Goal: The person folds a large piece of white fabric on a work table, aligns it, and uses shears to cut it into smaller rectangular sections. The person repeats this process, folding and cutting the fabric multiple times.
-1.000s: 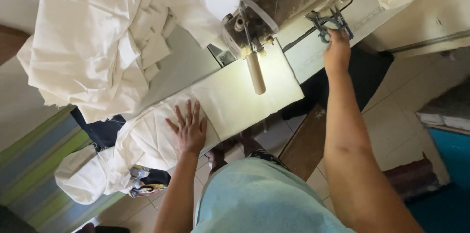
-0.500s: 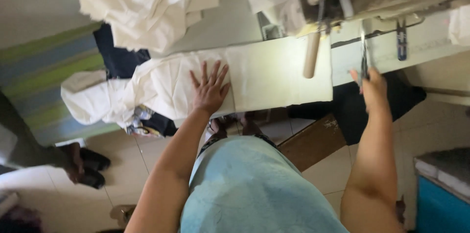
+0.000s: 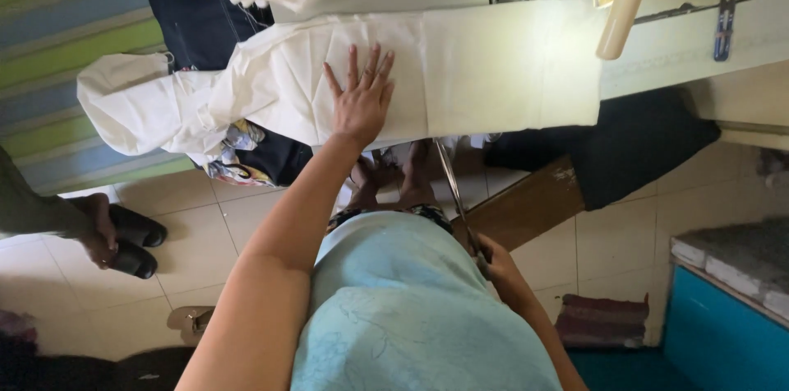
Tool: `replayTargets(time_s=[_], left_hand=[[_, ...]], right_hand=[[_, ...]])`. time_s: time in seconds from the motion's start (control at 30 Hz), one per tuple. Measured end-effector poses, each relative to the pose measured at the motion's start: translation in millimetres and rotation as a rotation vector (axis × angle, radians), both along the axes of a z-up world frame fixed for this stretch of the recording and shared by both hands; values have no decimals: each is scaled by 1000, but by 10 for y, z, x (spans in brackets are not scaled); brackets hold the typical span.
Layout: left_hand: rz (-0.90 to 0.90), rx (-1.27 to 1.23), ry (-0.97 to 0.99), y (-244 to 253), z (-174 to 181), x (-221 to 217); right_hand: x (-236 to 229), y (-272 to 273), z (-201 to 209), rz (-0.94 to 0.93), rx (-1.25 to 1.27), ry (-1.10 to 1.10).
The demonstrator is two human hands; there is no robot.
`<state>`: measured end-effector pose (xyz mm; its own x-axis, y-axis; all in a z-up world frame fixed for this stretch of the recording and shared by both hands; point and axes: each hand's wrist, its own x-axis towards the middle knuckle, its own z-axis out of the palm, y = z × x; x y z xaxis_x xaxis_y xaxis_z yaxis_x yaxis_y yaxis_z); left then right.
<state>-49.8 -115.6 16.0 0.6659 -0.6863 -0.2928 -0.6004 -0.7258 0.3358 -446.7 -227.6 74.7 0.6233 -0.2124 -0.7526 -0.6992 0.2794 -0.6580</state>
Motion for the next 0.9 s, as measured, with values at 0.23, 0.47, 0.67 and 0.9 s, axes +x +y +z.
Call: replayTargets(time_s=[0.23, 0.47, 0.67, 0.9], left_hand=[[-17, 15, -37, 78, -113, -19], [-44, 17, 88, 83, 186, 47], [-86, 50, 97, 98, 215, 42], [-72, 14, 102, 111, 195, 45]], right_hand=[[282, 534, -27, -117, 30, -54], [547, 639, -286, -227, 173, -109], [940, 616, -89, -163, 98, -235], [1049, 601, -159, -85, -109, -165]])
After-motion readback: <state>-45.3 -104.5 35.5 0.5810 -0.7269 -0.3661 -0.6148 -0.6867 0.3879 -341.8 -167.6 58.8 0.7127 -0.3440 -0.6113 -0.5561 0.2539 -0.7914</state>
